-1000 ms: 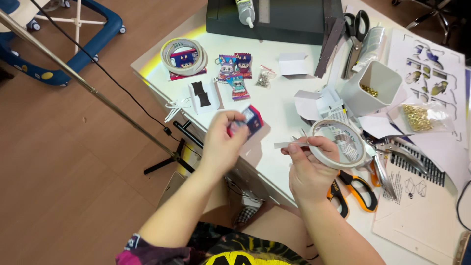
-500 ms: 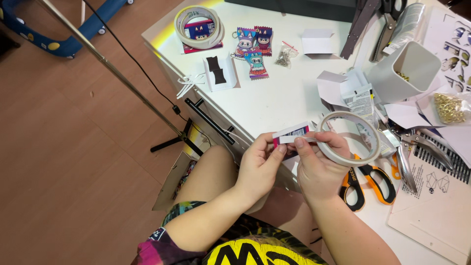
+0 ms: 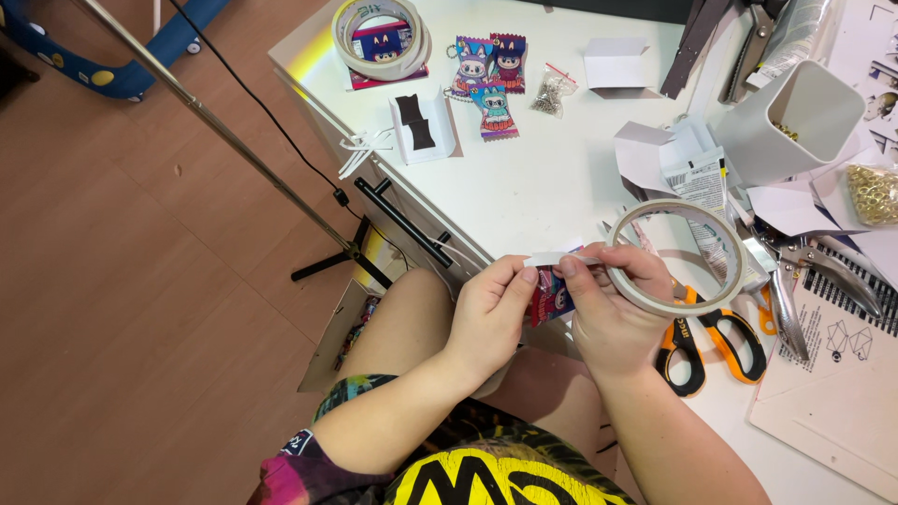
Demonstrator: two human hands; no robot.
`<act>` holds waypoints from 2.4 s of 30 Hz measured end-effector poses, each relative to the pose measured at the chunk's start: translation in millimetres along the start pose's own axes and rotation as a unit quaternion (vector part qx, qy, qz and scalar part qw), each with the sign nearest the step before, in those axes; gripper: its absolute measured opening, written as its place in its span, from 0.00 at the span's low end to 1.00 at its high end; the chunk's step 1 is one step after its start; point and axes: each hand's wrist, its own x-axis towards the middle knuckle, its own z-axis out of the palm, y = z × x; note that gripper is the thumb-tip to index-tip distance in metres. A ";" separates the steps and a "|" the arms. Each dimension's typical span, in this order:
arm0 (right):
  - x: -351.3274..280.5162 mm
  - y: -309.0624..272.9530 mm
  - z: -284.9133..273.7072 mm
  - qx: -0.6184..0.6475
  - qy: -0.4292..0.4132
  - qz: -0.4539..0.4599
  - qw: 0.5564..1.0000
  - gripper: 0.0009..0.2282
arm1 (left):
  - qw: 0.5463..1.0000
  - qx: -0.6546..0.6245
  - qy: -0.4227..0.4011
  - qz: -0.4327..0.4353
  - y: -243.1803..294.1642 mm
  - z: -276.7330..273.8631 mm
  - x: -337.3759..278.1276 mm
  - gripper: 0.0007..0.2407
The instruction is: The person sits on the floor and uses scissors to cut small pieces of paper and tape. They repeatedly trim the edges of the paper and apply tape to the items.
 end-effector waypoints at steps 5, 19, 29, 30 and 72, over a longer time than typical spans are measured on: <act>1.2 -9.7 8.0 -0.040 -0.015 -0.009 0.999 0.16 | 1.000 0.013 -0.005 0.005 7.1 -1.5 -2.2 0.08; -0.9 -15.0 10.9 -0.063 -0.037 -0.033 0.997 0.16 | 1.000 0.017 -0.010 0.012 12.0 -1.9 -2.7 0.12; 0.6 -15.1 16.8 -0.103 -0.025 -0.056 0.993 0.15 | 1.000 0.019 -0.007 0.014 10.5 -0.1 -3.0 0.11; 0.7 -14.0 16.7 -0.104 -0.023 -0.058 0.993 0.15 | 1.000 0.016 -0.006 0.013 11.0 -0.1 -3.0 0.11; 5.5 -25.7 18.8 -0.109 -0.056 -0.086 0.989 0.11 | 0.999 -0.036 -0.004 0.003 -13.3 -3.1 -4.0 0.13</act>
